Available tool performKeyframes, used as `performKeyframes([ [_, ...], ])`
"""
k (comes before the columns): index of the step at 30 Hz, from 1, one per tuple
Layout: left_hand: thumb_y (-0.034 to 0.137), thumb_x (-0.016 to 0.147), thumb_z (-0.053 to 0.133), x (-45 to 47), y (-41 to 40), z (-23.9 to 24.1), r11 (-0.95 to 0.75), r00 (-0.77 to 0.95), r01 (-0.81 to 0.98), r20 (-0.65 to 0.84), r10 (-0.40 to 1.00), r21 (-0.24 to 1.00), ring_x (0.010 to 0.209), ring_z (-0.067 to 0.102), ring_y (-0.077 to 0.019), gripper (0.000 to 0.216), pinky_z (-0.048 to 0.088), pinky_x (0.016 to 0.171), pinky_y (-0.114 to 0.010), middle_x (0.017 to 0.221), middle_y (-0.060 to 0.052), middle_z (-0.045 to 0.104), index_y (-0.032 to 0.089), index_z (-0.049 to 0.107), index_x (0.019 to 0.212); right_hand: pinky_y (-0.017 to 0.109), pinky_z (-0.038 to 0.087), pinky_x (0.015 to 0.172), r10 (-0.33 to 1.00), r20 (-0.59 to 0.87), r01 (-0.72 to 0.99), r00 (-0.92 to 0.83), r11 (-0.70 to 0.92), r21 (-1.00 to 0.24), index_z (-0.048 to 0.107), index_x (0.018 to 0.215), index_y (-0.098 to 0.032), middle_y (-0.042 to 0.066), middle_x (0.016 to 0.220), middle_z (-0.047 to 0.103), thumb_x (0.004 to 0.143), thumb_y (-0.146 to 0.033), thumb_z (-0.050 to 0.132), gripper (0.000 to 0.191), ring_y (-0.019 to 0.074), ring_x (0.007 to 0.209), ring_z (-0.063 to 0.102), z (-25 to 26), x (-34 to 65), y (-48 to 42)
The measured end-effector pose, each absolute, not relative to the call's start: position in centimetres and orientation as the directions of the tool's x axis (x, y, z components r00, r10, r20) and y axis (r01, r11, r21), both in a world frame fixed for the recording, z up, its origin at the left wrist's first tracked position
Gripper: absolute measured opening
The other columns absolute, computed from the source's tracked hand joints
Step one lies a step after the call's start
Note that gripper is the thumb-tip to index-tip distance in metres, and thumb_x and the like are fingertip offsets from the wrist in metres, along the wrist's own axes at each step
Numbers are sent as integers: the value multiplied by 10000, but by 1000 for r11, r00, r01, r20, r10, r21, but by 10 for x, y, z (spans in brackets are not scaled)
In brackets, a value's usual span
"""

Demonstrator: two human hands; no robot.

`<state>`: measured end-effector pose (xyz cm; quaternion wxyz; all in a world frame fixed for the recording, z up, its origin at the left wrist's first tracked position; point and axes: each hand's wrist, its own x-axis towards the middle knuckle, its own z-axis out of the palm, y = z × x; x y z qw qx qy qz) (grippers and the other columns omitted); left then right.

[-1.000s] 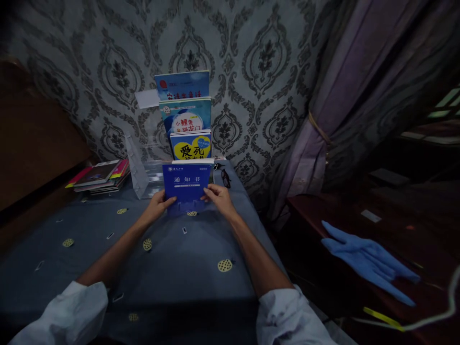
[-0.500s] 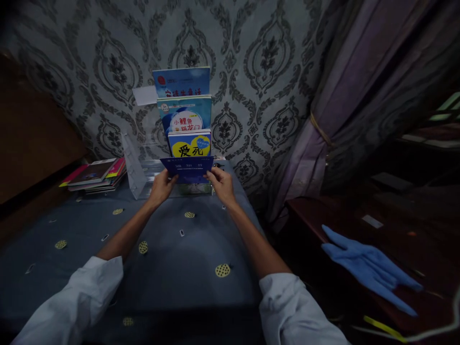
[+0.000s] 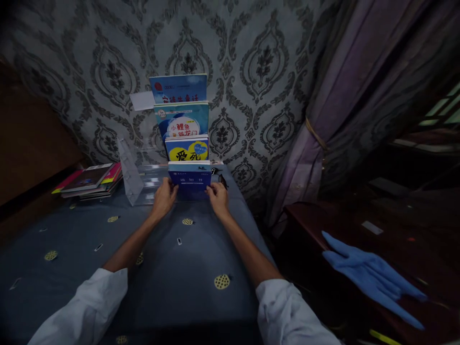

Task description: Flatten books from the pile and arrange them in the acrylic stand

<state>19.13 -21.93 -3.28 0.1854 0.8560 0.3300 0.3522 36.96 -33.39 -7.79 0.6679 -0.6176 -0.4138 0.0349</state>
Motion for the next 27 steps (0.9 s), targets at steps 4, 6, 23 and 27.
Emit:
performKeyframes([
  [4, 263, 976, 506, 194, -221, -31, -698, 508, 445, 484, 713, 562, 972, 675, -283, 220, 501, 845, -385, 1050, -134, 676, 174, 464, 1173, 408, 565, 756, 525, 513, 491, 679, 194, -849, 596, 852, -234, 64, 884, 626, 818, -484, 622, 254, 235, 779, 650, -85, 374, -332],
  [6, 253, 987, 483, 195, -222, -28, -704, 527, 451, 473, 706, 549, 997, 672, -294, 226, 498, 859, -395, 1079, -155, 674, 160, 462, 1192, 407, 552, 774, 498, 528, 528, 688, 157, -835, 613, 963, -226, 76, 910, 653, 833, -455, 615, 263, 243, 812, 645, -85, 376, -333],
  [23, 232, 1003, 393, 205, -220, -27, -693, 551, 560, 420, 721, 454, 1026, 689, -332, 190, 507, 870, -411, 1109, -208, 675, 152, 509, 1130, 449, 505, 883, 388, 697, 754, 603, 10, -657, 681, 1174, -178, 117, 968, 616, 911, -234, 438, 362, 282, 906, 594, -78, 370, -314],
  [27, 218, 998, 386, 208, -221, -29, -696, 533, 551, 448, 718, 461, 1007, 693, -327, 186, 506, 871, -409, 1083, -199, 678, 156, 507, 1126, 458, 504, 888, 379, 701, 755, 605, 9, -656, 677, 1191, -175, 122, 977, 617, 918, -242, 430, 375, 285, 911, 597, -78, 371, -313],
])
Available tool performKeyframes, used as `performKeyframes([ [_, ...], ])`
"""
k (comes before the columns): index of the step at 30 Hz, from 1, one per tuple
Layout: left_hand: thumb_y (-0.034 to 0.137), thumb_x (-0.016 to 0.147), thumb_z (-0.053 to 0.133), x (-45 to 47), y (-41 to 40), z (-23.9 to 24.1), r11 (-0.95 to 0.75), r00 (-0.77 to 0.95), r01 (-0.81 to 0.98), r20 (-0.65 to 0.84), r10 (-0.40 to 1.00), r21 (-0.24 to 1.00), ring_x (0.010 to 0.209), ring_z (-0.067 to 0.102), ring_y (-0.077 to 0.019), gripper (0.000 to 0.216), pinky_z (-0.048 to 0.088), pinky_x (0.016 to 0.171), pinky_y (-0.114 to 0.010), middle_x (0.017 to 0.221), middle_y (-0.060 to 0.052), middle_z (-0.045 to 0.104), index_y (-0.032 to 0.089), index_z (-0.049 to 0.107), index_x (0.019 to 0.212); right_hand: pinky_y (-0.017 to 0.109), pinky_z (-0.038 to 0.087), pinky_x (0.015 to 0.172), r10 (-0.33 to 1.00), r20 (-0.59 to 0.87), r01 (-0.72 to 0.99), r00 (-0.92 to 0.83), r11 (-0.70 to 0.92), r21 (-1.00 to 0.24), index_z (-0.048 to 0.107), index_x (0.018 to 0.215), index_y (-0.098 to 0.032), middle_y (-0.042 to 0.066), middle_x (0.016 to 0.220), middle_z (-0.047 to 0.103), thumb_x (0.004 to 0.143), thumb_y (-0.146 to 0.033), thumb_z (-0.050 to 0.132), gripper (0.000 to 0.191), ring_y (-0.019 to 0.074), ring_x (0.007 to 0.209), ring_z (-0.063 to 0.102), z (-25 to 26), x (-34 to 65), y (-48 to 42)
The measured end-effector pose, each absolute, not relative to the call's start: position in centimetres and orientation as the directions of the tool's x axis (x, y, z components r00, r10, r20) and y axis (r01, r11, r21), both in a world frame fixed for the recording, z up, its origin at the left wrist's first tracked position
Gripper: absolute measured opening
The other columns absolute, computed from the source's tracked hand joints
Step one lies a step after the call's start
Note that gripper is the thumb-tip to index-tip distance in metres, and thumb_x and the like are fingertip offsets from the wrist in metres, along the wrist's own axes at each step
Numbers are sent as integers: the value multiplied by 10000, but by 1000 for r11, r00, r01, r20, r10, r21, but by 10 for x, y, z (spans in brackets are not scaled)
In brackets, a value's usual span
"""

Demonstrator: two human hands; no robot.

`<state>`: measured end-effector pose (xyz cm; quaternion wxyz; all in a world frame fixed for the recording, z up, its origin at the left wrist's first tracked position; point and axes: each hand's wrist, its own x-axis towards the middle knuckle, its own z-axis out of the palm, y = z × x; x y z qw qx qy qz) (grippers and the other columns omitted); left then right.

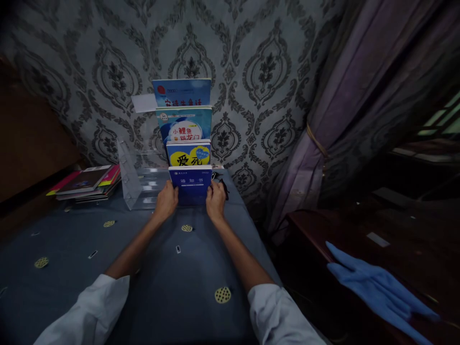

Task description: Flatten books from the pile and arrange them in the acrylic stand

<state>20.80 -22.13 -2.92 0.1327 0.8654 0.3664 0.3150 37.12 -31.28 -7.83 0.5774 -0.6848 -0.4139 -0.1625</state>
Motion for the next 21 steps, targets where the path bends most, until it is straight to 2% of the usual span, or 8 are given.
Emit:
performKeyframes([
  [7, 206, 993, 354, 210, -223, -28, -692, 533, 544, 442, 722, 474, 1031, 674, -371, 216, 497, 870, -454, 1107, -245, 658, 123, 501, 1129, 429, 512, 868, 396, 706, 767, 587, 9, -642, 680, 1182, -167, 122, 977, 620, 909, -226, 437, 370, 276, 917, 600, -76, 373, -313],
  [16, 220, 992, 398, 210, -219, -35, -695, 515, 535, 467, 719, 480, 993, 690, -328, 178, 509, 867, -407, 1054, -185, 681, 155, 500, 1122, 433, 531, 864, 420, 693, 756, 586, 25, -654, 681, 1192, -184, 114, 985, 620, 908, -221, 451, 368, 273, 919, 615, -76, 375, -314],
  [21, 223, 995, 392, 208, -220, -34, -695, 532, 489, 451, 717, 528, 1059, 666, -352, 213, 491, 916, -437, 1118, -217, 659, 132, 500, 1153, 441, 543, 878, 443, 676, 742, 588, 36, -669, 672, 1200, -188, 124, 1023, 615, 914, -216, 438, 370, 279, 956, 620, -76, 379, -313],
])
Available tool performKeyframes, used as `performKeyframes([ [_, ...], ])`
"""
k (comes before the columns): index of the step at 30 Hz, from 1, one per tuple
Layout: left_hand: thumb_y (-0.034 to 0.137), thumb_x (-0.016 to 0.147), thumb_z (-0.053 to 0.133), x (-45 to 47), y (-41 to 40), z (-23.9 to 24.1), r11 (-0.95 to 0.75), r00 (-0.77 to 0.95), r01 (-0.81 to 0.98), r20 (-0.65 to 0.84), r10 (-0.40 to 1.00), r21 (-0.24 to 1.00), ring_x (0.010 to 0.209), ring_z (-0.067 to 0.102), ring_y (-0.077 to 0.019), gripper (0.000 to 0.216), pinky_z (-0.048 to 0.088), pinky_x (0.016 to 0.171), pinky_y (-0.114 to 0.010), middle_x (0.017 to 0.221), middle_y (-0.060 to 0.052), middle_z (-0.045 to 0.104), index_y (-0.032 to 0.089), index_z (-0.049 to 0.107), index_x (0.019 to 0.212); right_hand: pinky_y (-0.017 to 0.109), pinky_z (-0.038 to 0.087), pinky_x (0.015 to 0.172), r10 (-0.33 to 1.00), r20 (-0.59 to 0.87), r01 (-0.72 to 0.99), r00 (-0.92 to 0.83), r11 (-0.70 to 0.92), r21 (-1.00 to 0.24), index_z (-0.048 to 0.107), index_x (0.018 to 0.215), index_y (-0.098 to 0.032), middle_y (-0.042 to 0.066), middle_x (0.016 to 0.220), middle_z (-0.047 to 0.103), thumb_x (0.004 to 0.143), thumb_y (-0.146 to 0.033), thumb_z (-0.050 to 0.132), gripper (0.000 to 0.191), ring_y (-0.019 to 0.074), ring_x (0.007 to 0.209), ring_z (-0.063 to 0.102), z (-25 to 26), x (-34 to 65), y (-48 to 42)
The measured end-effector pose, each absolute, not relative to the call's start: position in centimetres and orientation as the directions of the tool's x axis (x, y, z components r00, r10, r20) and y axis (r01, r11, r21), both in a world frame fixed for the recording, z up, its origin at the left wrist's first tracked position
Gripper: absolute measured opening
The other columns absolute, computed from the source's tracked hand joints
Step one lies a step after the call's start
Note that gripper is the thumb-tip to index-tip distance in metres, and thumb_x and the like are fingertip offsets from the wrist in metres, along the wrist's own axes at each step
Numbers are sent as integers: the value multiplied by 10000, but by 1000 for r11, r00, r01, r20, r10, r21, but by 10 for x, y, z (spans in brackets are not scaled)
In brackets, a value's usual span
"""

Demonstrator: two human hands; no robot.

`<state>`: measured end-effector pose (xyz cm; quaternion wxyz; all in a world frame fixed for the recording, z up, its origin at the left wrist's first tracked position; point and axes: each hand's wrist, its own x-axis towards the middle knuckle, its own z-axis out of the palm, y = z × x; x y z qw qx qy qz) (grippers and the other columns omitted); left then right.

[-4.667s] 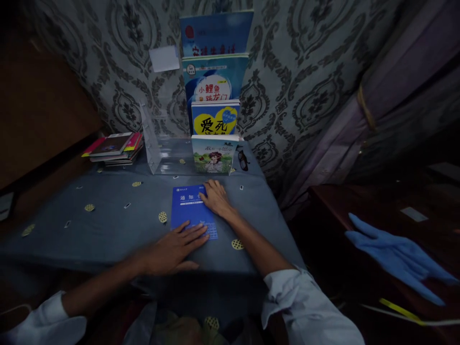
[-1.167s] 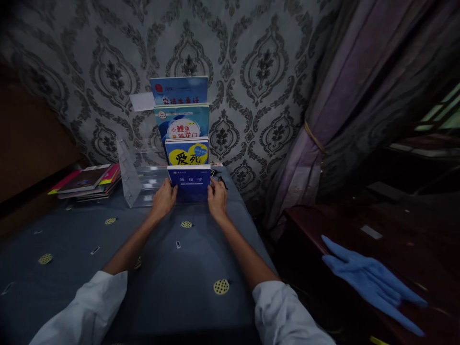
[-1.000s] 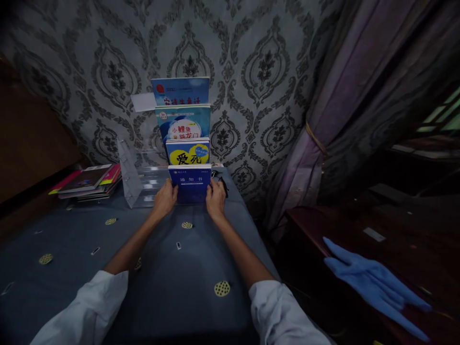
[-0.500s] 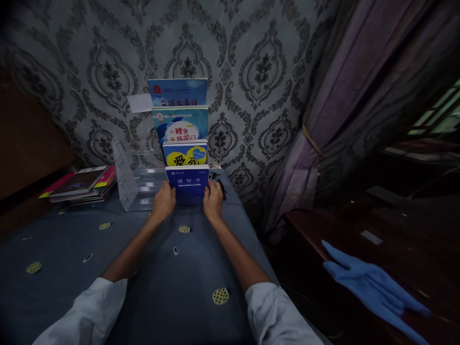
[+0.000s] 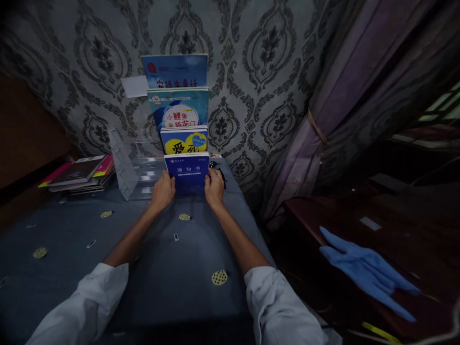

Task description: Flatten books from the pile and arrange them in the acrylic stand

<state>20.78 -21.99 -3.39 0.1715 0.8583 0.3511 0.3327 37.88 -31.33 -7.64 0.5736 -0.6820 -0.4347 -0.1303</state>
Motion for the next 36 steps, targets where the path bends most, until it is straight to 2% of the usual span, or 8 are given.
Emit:
performKeyframes([
  [7, 236, 999, 376, 206, -221, -31, -689, 548, 504, 424, 721, 521, 1098, 647, -379, 238, 484, 922, -466, 1163, -238, 636, 120, 499, 1167, 436, 541, 873, 466, 687, 766, 558, 31, -642, 665, 1180, -200, 109, 1000, 633, 894, -212, 473, 344, 269, 919, 621, -76, 383, -316],
  [13, 255, 1015, 367, 202, -220, -31, -710, 565, 545, 431, 704, 446, 1055, 664, -345, 231, 502, 896, -425, 1149, -218, 647, 125, 506, 1146, 447, 535, 882, 446, 679, 751, 583, 24, -660, 645, 1207, -181, 115, 999, 636, 881, -213, 484, 366, 268, 903, 624, -79, 382, -317],
  [20, 221, 1024, 363, 200, -221, -26, -732, 597, 578, 423, 681, 362, 1108, 651, -300, 215, 502, 929, -391, 1166, -188, 654, 123, 504, 1153, 439, 546, 882, 444, 682, 752, 581, 27, -659, 643, 1210, -179, 97, 995, 637, 854, -188, 495, 386, 251, 904, 632, -85, 382, -318],
  [31, 242, 1037, 354, 196, -224, -21, -718, 623, 593, 357, 696, 366, 1098, 665, -307, 248, 506, 924, -397, 1231, -192, 637, 111, 494, 1193, 424, 573, 866, 498, 652, 751, 571, 3, -660, 650, 1240, -192, 99, 1049, 661, 863, -178, 499, 406, 239, 897, 656, -96, 379, -330],
  [36, 252, 1041, 357, 195, -224, -21, -718, 622, 599, 358, 696, 355, 1100, 666, -304, 245, 504, 923, -387, 1229, -179, 641, 120, 500, 1190, 449, 576, 878, 525, 615, 710, 589, 26, -703, 633, 1276, -167, 133, 1096, 653, 858, -184, 508, 436, 257, 922, 673, -103, 372, -337],
])
